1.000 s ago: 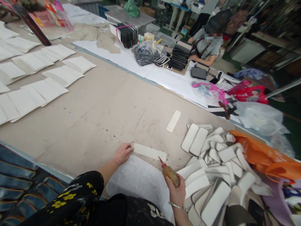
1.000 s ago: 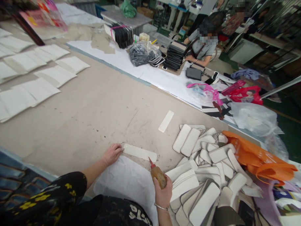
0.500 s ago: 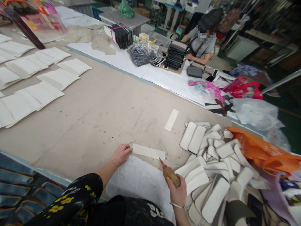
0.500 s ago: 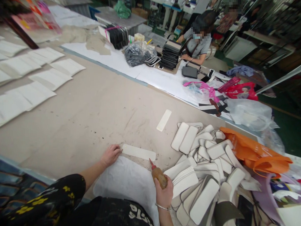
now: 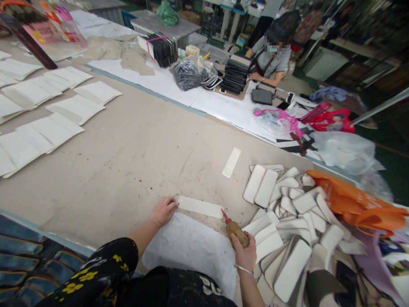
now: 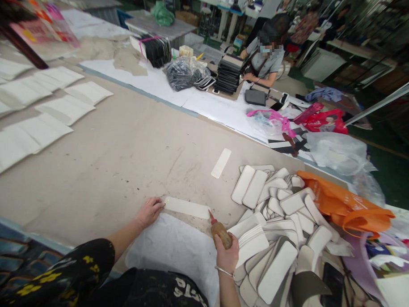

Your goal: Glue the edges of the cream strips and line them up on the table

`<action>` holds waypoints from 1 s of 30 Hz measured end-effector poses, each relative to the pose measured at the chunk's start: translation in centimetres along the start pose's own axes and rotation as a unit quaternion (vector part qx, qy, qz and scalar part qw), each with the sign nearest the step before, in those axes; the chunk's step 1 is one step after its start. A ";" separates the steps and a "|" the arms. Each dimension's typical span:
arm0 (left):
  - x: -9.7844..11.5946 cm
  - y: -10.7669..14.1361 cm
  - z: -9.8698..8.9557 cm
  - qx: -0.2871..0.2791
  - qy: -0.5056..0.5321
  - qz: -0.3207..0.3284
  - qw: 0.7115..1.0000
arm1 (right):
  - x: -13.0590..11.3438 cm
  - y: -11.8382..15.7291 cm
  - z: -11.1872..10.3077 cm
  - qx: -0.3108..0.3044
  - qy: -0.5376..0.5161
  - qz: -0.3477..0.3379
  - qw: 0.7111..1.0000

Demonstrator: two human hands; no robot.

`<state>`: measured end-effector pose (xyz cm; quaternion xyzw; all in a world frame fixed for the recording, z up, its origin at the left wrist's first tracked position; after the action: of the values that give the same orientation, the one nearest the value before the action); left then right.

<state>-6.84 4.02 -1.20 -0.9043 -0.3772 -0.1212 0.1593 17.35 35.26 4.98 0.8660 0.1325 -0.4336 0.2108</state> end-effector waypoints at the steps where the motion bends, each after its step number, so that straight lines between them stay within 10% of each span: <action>1: 0.0 0.0 0.0 0.001 0.003 0.000 1.000 | 0.3 0.3 -0.2 -0.004 0.000 0.003 1.000; 9: -0.2 0.1 0.2 -0.005 0.026 -0.024 0.999 | 1.3 3.5 -1.3 -0.008 -0.012 0.040 0.999; 21: 0.5 -0.1 -0.8 0.006 0.041 -0.020 0.999 | -5.4 4.1 11.5 -0.189 -0.082 -0.101 0.973; 30: 0.5 0.0 -0.8 0.015 0.035 -0.019 0.999 | -6.6 3.7 14.3 -0.205 -0.041 -0.165 0.964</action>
<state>-6.63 4.06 -0.30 -0.8895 -0.3906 -0.1499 0.1837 5.08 24.80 3.55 0.7523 0.3505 -0.4607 0.3146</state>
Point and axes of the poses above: each hand's wrist, its own y-axis away from the middle knuckle, its own z-axis out of the palm, x = y × z, the point moved 7 cm from there along -y, towards the middle knuckle, and after that the axes turned 10 degrees about -y, right-handed, at the moved point
